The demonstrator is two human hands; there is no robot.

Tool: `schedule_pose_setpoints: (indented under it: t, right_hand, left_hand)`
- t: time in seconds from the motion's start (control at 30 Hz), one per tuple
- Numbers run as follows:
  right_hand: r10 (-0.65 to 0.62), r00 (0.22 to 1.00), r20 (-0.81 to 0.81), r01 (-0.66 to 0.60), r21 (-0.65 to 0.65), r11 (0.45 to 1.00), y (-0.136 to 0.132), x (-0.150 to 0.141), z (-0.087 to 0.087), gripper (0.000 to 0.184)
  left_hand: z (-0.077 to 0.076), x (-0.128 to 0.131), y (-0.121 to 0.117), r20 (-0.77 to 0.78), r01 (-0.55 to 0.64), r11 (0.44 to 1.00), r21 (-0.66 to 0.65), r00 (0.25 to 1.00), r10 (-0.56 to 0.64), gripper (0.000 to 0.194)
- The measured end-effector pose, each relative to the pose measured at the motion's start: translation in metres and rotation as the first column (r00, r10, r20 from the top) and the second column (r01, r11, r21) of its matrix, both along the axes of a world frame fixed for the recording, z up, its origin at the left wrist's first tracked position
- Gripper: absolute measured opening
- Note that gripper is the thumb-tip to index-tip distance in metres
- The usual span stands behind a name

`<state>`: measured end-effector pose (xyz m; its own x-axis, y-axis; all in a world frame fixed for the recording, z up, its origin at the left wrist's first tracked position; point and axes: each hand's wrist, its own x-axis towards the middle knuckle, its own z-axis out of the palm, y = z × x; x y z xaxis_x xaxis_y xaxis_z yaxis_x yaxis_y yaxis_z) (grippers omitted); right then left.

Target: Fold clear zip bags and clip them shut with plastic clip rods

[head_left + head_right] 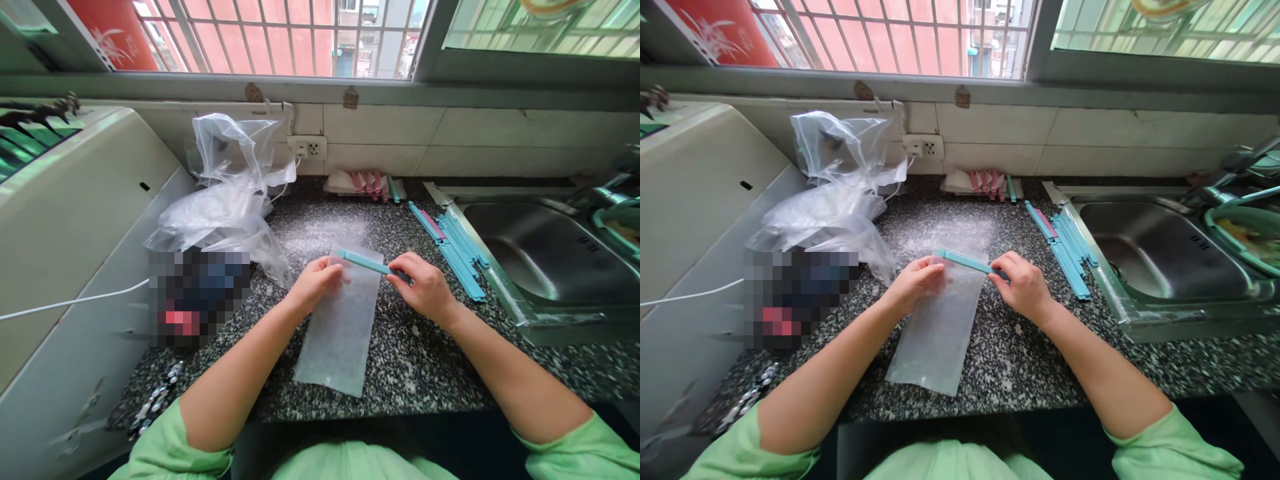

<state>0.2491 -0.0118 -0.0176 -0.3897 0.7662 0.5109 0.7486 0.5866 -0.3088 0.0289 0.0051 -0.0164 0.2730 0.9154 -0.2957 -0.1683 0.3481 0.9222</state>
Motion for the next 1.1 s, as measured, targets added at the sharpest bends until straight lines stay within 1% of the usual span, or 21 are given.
schedule_pose_setpoints:
  t: [0.17,0.33,0.47,0.6,0.7,0.77,0.83,0.93,1.1]
  right_hand:
    - [0.012,1.000,0.000,-0.012,0.000,1.000,0.001,-0.001,-0.004,0.005]
    - [0.022,1.000,0.019,-0.021,-0.038,0.999,0.000,-0.003,-0.005,0.005]
    - [0.025,1.000,0.018,-0.024,-0.052,0.998,0.000,-0.003,-0.005,0.006]
    - [0.027,0.999,0.018,-0.025,-0.062,0.998,-0.001,-0.003,-0.005,0.007]
    - [0.031,0.999,0.015,-0.030,-0.055,0.998,-0.001,-0.002,-0.005,0.007]
    - [0.037,0.999,0.020,-0.036,-0.042,0.998,-0.001,-0.003,-0.005,0.008]
    - [0.043,0.999,0.032,-0.042,-0.031,0.999,0.000,-0.003,-0.006,0.007]
    - [0.027,0.998,0.052,-0.026,-0.013,1.000,0.001,-0.004,-0.008,0.009]
    - [-0.044,0.990,0.134,0.042,0.023,0.999,0.003,-0.003,-0.008,0.021]
  left_hand:
    - [0.001,0.005,-0.004,0.028,0.017,0.999,0.035,0.999,-0.018,0.022]
    - [0.002,0.007,-0.005,0.041,-0.006,0.999,0.039,0.999,0.005,0.017]
    - [0.002,0.007,-0.004,0.030,0.000,0.999,0.055,1.000,-0.002,0.013]
    - [0.001,0.004,-0.003,0.022,-0.006,0.999,0.050,1.000,0.005,0.012]
    - [-0.001,0.003,-0.003,0.064,-0.015,1.000,0.000,0.998,0.015,0.018]
    - [-0.003,0.003,-0.003,0.096,-0.025,0.999,-0.038,0.995,0.028,0.028]
    - [-0.006,0.003,-0.002,0.081,-0.039,0.998,-0.056,0.996,0.044,0.038]
    - [-0.009,0.003,-0.002,0.023,-0.060,0.998,-0.026,0.998,0.060,0.042]
    - [-0.008,0.005,-0.001,0.035,-0.149,0.987,0.062,0.989,0.147,0.036]
